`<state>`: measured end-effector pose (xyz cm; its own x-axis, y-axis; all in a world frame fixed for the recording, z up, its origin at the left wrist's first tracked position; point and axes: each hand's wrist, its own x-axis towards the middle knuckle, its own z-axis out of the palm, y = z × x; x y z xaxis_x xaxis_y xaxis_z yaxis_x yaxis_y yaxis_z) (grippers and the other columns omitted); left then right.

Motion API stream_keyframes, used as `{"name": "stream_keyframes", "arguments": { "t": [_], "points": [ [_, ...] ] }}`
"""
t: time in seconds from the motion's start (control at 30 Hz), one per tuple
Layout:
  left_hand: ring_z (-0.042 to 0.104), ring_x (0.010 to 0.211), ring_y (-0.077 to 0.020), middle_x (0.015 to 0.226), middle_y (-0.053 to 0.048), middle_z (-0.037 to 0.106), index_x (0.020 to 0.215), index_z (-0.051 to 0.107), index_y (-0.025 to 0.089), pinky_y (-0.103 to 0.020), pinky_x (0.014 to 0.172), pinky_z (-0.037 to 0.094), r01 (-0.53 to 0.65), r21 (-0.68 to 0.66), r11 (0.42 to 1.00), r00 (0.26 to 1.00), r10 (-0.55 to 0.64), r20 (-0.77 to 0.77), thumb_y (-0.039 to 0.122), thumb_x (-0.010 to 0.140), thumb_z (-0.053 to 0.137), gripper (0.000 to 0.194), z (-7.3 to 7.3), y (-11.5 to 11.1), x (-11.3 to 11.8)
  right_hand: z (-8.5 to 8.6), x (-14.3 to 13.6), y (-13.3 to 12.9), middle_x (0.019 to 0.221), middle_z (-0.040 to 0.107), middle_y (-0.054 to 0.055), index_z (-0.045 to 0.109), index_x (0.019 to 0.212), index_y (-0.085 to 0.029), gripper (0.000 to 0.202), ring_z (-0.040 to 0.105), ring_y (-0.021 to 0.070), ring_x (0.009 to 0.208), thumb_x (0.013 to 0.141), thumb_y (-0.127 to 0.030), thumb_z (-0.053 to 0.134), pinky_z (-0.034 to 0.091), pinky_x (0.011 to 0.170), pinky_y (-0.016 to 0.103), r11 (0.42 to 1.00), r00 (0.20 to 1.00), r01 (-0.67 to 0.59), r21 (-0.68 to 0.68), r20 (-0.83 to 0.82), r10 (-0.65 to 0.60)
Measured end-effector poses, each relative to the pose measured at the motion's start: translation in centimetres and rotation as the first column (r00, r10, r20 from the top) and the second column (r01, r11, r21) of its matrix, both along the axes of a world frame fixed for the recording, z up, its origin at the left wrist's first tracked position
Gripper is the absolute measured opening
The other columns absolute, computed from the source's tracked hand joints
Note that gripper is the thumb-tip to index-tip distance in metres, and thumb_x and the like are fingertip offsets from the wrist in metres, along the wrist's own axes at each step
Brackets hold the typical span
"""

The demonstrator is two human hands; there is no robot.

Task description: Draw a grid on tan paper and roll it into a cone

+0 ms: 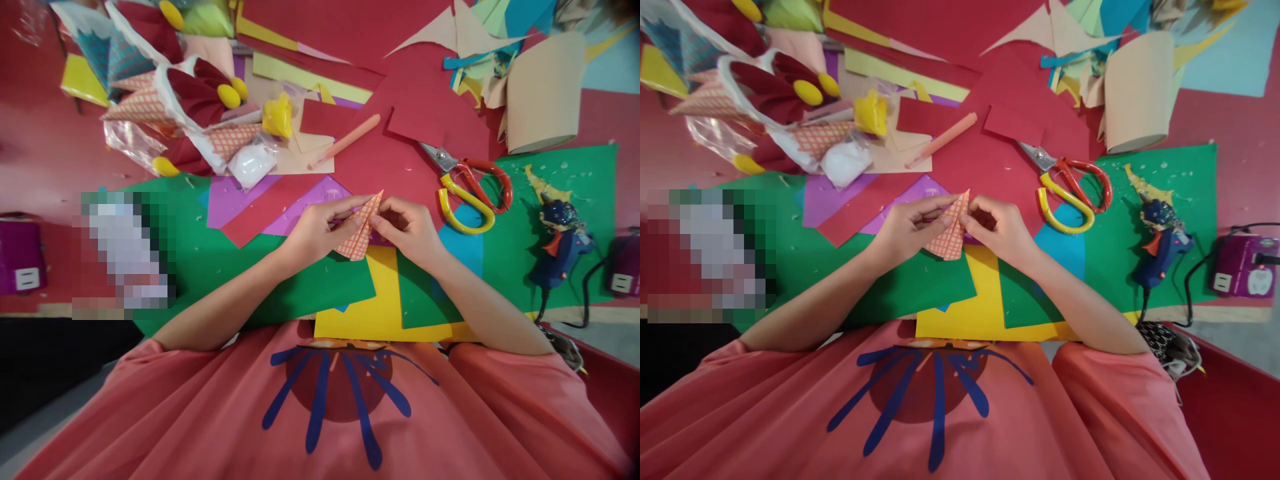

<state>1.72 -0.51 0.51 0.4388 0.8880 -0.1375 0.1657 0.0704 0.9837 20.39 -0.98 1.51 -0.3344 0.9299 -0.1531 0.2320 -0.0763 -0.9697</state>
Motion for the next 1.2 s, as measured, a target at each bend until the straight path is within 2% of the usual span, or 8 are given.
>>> {"name": "stream_keyframes", "arguments": {
  "t": [0.17,0.33,0.5,0.7,0.83,0.93,1.07,1.2],
  "points": [
    [0.069,0.098,-0.0173,0.116,-0.008,0.071,0.124,0.064,0.015,-0.026,0.086,0.055,0.008,0.021,1.0,1.0,-0.008,0.01,0.04,0.086,0.061,0.045,0.1,0.0,0.0,-0.1,0.0,0.0,0.059,0.046,-0.005,0.051,0.07,-0.018,0.036,0.036,0.0063,0.052,0.08,-0.049,0.067,0.028,0.048,0.022,1.0,1.0,0.01,0.004,-0.008,-0.01],
    [0.07,0.086,-0.0162,0.105,-0.007,0.074,0.128,0.06,0.014,-0.024,0.075,0.056,0.017,0.014,1.0,1.0,-0.017,-0.022,0.041,0.083,0.066,0.053,0.2,-0.2,0.1,0.0,-0.1,0.0,0.059,0.046,-0.004,0.051,0.069,-0.018,0.036,0.037,0.0067,0.052,0.08,-0.049,0.067,0.028,0.048,0.022,1.0,1.0,0.024,0.006,0.011,-0.024],
    [0.068,0.102,-0.019,0.118,-0.008,0.07,0.125,0.061,0.014,-0.025,0.086,0.056,0.032,0.026,0.999,0.999,-0.033,0.026,0.036,0.081,0.069,0.05,0.3,-0.1,0.2,0.1,-0.1,-0.1,0.057,0.044,-0.005,0.05,0.069,-0.018,0.036,0.037,0.0065,0.052,0.08,-0.048,0.067,0.028,0.047,0.022,1.0,1.0,0.016,-0.001,0.022,-0.016],
    [0.065,0.112,-0.021,0.125,-0.009,0.066,0.125,0.059,0.013,-0.025,0.092,0.053,0.075,-0.032,0.997,0.992,-0.071,0.104,0.031,0.081,0.067,0.048,0.7,0.1,0.0,-0.1,0.4,0.3,0.074,0.055,-0.002,0.056,0.086,-0.019,0.028,0.048,0.0067,0.059,0.082,-0.044,0.067,0.038,0.052,0.02,0.998,0.98,0.062,0.013,-0.191,-0.059],
    [0.072,0.089,-0.0174,0.098,-0.005,0.073,0.118,0.053,0.015,-0.022,0.07,0.055,0.126,-0.179,0.976,0.986,-0.103,0.133,0.027,0.079,0.067,0.043,1.2,0.2,0.0,0.1,0.7,0.5,0.078,0.055,-0.003,0.058,0.1,-0.021,0.029,0.053,0.0075,0.064,0.08,-0.038,0.071,0.044,0.056,0.02,0.997,0.955,0.068,-0.032,-0.285,-0.074],
    [0.069,0.067,-0.0136,0.076,0.001,0.07,0.104,0.049,0.019,-0.018,0.054,0.05,0.175,-0.258,0.95,0.98,-0.143,0.137,0.026,0.077,0.068,0.034,1.5,0.4,-0.1,0.1,0.8,0.6,0.078,0.055,-0.003,0.061,0.104,-0.022,0.027,0.053,0.0067,0.064,0.081,-0.033,0.071,0.046,0.057,0.02,0.998,0.953,0.008,-0.058,-0.303,-0.025],
    [0.065,0.063,-0.011,0.071,0.003,0.065,0.095,0.053,0.018,-0.017,0.053,0.047,0.162,-0.208,0.965,0.985,-0.144,0.099,0.027,0.074,0.07,0.028,1.6,0.7,-0.3,-0.2,1.0,0.6,0.078,0.058,-0.003,0.063,0.091,-0.019,0.017,0.053,0.0059,0.066,0.081,-0.031,0.071,0.046,0.059,0.018,1.0,0.953,-0.012,-0.013,-0.302,0.007],
    [0.069,0.078,-0.0137,0.086,-0.003,0.07,0.097,0.063,0.016,-0.02,0.064,0.053,0.077,-0.078,0.994,0.995,-0.07,0.077,0.033,0.076,0.072,0.029,1.5,1.1,-0.7,-0.2,0.9,0.6,0.075,0.058,-0.003,0.06,0.085,-0.02,0.021,0.055,0.0071,0.063,0.079,-0.036,0.073,0.047,0.057,0.02,0.999,0.962,0.039,0.015,-0.27,-0.033]
  ]
}}
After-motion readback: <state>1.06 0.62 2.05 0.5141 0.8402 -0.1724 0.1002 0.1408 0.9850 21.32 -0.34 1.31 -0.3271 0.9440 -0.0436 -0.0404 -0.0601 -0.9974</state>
